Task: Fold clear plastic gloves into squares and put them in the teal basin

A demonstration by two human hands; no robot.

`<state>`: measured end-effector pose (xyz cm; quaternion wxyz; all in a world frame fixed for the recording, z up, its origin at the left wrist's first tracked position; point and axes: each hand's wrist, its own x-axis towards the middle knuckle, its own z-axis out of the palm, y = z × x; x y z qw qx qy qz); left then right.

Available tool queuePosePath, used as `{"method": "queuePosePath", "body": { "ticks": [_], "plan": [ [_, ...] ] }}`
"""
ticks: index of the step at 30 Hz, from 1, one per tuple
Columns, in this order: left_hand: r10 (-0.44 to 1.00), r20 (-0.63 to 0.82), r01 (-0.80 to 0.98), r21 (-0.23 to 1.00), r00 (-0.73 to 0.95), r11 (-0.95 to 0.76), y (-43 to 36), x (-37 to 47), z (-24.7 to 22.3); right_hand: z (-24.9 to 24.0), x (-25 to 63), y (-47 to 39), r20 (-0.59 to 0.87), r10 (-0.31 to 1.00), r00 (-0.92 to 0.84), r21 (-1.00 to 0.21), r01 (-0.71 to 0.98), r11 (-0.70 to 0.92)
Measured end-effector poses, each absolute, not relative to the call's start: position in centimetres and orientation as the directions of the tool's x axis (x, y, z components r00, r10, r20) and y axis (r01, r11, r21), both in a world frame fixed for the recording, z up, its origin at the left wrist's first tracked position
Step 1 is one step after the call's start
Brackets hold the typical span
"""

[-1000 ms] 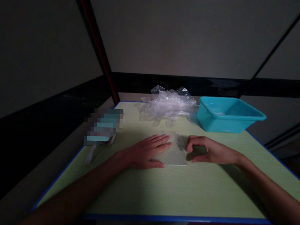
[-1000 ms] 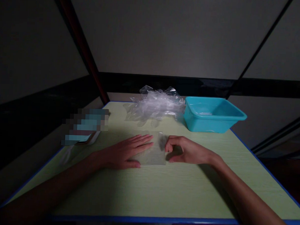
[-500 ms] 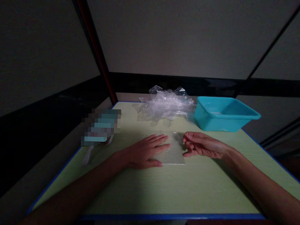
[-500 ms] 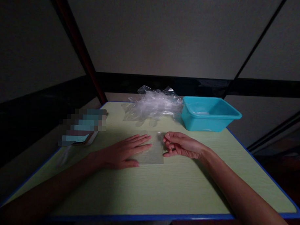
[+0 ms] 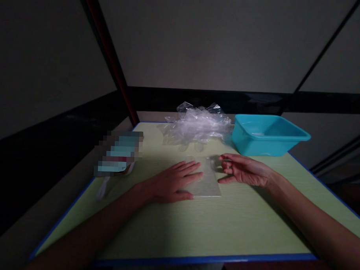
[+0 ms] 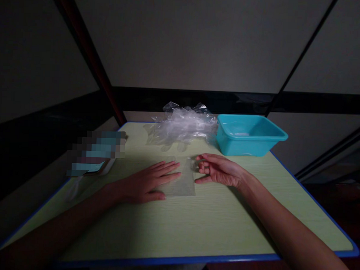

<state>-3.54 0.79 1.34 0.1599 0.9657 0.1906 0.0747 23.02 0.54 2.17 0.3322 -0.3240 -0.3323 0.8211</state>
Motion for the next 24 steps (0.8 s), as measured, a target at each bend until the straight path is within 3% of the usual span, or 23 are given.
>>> {"method": "queuePosePath", "body": {
  "ticks": [10,24],
  "plan": [
    [0.365,0.093,0.314,0.345,0.926,-0.885,0.8,-3.2,1.4,2.4,22.6,0.3,-0.272,0.752,-0.601,-0.789,-0.308,-0.532],
    [0.304,0.007,0.294,0.235,0.953,-0.927,1.1,-1.2,1.6,1.3,23.0,0.8,-0.123,0.593,-0.796,-0.801,-0.273,-0.532]
  ]
}}
